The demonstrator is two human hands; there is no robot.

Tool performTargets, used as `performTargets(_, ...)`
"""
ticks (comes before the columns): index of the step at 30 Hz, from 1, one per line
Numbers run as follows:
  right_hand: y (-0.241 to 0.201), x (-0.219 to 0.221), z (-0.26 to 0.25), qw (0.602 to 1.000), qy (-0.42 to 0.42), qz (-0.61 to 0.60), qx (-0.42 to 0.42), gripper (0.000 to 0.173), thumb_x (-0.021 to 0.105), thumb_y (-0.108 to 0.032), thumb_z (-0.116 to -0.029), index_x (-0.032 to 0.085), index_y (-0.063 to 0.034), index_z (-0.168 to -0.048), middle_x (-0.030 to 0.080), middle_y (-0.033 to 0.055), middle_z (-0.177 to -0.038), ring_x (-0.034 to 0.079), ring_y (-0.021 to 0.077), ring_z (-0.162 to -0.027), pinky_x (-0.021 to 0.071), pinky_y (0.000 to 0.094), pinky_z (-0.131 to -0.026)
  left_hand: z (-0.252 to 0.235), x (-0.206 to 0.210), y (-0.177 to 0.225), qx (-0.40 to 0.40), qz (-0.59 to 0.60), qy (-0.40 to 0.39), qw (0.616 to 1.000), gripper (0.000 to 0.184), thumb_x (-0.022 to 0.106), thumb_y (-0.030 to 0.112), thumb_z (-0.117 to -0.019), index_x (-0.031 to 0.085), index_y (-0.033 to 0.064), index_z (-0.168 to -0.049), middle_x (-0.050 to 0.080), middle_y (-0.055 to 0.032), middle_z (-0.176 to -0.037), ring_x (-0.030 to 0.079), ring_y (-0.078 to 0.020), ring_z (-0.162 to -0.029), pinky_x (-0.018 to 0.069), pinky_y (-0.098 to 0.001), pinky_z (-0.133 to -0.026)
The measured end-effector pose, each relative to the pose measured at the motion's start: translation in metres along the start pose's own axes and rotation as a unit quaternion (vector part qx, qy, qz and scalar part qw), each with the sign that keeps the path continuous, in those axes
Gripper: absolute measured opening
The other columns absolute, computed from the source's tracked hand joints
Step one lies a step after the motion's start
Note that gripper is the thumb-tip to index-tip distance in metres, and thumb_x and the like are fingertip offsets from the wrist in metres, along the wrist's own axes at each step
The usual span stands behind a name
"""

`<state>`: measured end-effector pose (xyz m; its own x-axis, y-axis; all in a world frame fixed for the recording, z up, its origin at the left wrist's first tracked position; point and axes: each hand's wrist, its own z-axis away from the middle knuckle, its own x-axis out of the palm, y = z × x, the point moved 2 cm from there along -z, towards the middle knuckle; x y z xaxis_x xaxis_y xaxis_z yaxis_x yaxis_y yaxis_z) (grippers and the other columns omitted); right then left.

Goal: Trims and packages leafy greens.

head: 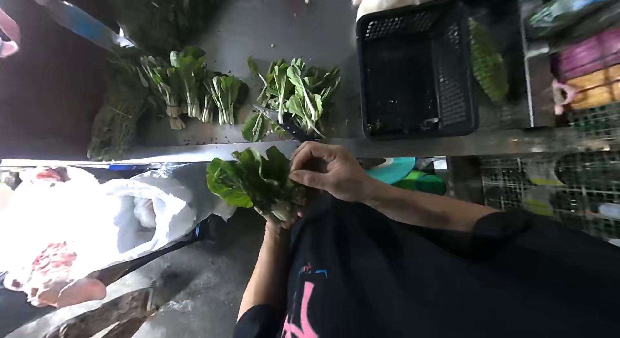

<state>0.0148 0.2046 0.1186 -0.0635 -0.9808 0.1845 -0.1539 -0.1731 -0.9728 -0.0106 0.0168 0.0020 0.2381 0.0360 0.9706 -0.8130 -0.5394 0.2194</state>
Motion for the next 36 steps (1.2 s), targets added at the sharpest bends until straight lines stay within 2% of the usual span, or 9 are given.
performTargets(5, 0.007, -0.010, 0.001, 1.000, -0.015, -0.014, -0.008, 0.008, 0.071, -0.009, -0.0920, 0.068, -0.0038, -0.098, 0.068, 0.0050, -0.104, 0.066, 0.0083, -0.086, 0.0586, 0.0231, -0.072, 0.002, 0.004, 0.007, 0.007, -0.003, 0.038, 0.999, 0.079, 0.073, 0.075, -0.0680, 0.076, 0.0113, -0.114, 0.077, -0.0082, -0.104, 0.074, -0.0171, -0.088, 0.0609, -0.0306, -0.079)
performTargets(12, 0.012, -0.019, -0.001, 1.000, -0.015, -0.018, -0.006, 0.007, 0.068, -0.009, -0.0931, 0.068, -0.0045, -0.098, 0.068, 0.0050, -0.105, 0.066, 0.0085, -0.085, 0.0585, 0.0230, -0.071, -0.015, 0.009, 0.010, 0.043, -0.004, 0.023, 0.999, 0.065, 0.079, 0.059, -0.0736, 0.075, 0.0097, -0.116, 0.076, -0.0097, -0.107, 0.075, -0.0198, -0.092, 0.0616, -0.0344, -0.082)
performTargets(15, 0.015, -0.022, -0.001, 0.997, 0.017, 0.003, 0.071, 0.038, 0.069, -0.032, -0.0948, 0.062, -0.0053, -0.121, 0.069, 0.0052, -0.108, 0.068, 0.0121, -0.086, 0.0602, 0.0289, -0.073, -0.022, 0.010, 0.012, 0.039, -0.022, 0.016, 0.999, 0.065, 0.080, 0.056, -0.0754, 0.073, 0.0092, -0.120, 0.075, -0.0111, -0.112, 0.074, -0.0215, -0.092, 0.0622, -0.0344, -0.079)
performTargets(17, 0.016, -0.023, -0.005, 0.988, 0.006, 0.043, 0.148, 0.074, 0.071, -0.058, -0.0867, 0.053, -0.0113, -0.141, 0.067, 0.0040, -0.117, 0.067, 0.0128, -0.090, 0.0592, 0.0317, -0.075, -0.026, 0.011, 0.013, 0.039, -0.035, 0.026, 0.998, 0.063, 0.081, 0.055, -0.0749, 0.073, 0.0096, -0.119, 0.074, -0.0128, -0.114, 0.075, -0.0239, -0.093, 0.0628, -0.0365, -0.076)
performTargets(19, 0.019, -0.020, -0.009, 0.978, -0.017, 0.088, 0.190, 0.086, 0.075, -0.066, -0.0802, 0.053, -0.0140, -0.145, 0.065, 0.0047, -0.122, 0.067, 0.0134, -0.091, 0.0590, 0.0342, -0.076, -0.027, 0.011, 0.012, 0.042, -0.051, 0.029, 0.997, 0.062, 0.081, 0.055, -0.0749, 0.074, 0.0116, -0.118, 0.075, -0.0117, -0.113, 0.075, -0.0235, -0.094, 0.0629, -0.0375, -0.077)
performTargets(24, 0.032, -0.007, -0.011, 0.990, 0.033, 0.097, 0.094, 0.020, 0.077, -0.025, -0.0920, 0.073, -0.0083, -0.102, 0.069, 0.0045, -0.110, 0.067, 0.0104, -0.092, 0.0593, 0.0280, -0.078, -0.027, 0.006, 0.009, 0.079, -0.100, 0.099, 0.987, 0.057, 0.082, 0.058, -0.0717, 0.076, 0.0169, -0.110, 0.076, -0.0058, -0.101, 0.074, -0.0189, -0.088, 0.0621, -0.0382, -0.076)
performTargets(28, 0.044, -0.008, -0.004, 0.995, 0.077, -0.004, 0.061, 0.012, 0.073, -0.010, -0.0945, 0.070, -0.0050, -0.105, 0.072, 0.0038, -0.096, 0.069, 0.0107, -0.085, 0.0612, 0.0283, -0.076, -0.028, 0.012, 0.025, 0.144, -0.113, 0.171, 0.968, 0.060, 0.084, 0.056, -0.0709, 0.074, 0.0189, -0.117, 0.074, -0.0046, -0.116, 0.071, -0.0186, -0.104, 0.0609, -0.0390, -0.087)
performTargets(31, 0.054, -0.015, 0.004, 0.990, 0.097, -0.027, 0.098, 0.013, 0.073, -0.007, -0.0944, 0.070, -0.0048, -0.107, 0.073, 0.0032, -0.094, 0.070, 0.0097, -0.085, 0.0613, 0.0278, -0.079, -0.025, 0.013, 0.042, 0.207, -0.147, 0.238, 0.937, 0.054, 0.078, 0.056, -0.0794, 0.073, 0.0141, -0.114, 0.074, -0.0092, -0.109, 0.072, -0.0232, -0.100, 0.0609, -0.0427, -0.086)
performTargets(36, 0.070, -0.021, 0.007, 0.980, 0.161, -0.024, 0.111, 0.014, 0.070, -0.005, -0.0953, 0.069, -0.0032, -0.109, 0.074, 0.0043, -0.096, 0.071, 0.0118, -0.085, 0.0623, 0.0306, -0.080, -0.015, 0.012, 0.068, 0.318, -0.171, 0.383, 0.850, 0.036, 0.034, 0.040, -0.1089, 0.059, 0.0145, -0.110, 0.069, -0.0037, -0.092, 0.070, -0.0163, -0.085, 0.0612, -0.0374, -0.078)
